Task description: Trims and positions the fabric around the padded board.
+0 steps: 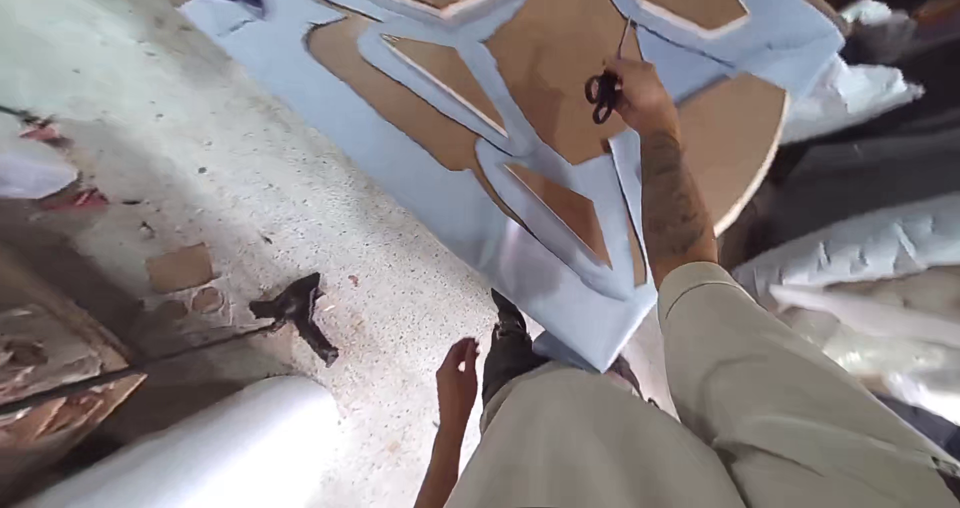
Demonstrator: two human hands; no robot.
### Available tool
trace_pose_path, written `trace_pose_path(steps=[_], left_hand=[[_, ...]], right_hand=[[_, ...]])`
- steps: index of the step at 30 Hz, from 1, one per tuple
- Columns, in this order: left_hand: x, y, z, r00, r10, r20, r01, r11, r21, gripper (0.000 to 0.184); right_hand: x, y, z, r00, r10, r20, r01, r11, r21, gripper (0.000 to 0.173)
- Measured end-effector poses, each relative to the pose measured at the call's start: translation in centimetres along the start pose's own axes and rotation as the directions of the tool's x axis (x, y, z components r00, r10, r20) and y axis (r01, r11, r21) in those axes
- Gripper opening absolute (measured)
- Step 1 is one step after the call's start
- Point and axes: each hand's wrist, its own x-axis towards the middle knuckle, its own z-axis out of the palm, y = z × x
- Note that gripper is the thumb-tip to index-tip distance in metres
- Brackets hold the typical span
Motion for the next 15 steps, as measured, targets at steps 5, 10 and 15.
trace_pose_path(steps=[5, 10, 15], left_hand=[[-1.1, 11.2, 8.2, 0.911, 0.368, 0.185, -0.363, 0.930, -0.057, 0.029], [-6.1, 17.3, 22.5, 0.879, 0.341, 0.335, -0.279, 0.935, -0.219, 0.026], [-8.7, 20.9, 33.3, 0.874, 0.407, 0.266, -0.479, 0.811, 0.335, 0.037]], right_hand=[[-24.1, 2.3, -11.5, 0.986, -0.013, 0.165, -0.036, 0.955, 0.294, 0.053], [-42.4, 13.6, -22.6, 0.935, 0.091, 0.344, -0.248, 0.860, 0.446, 0.095], [-53.0, 22.5, -35.2, 0.955, 0.290, 0.065, -0.292, 0.956, 0.025, 0.077]])
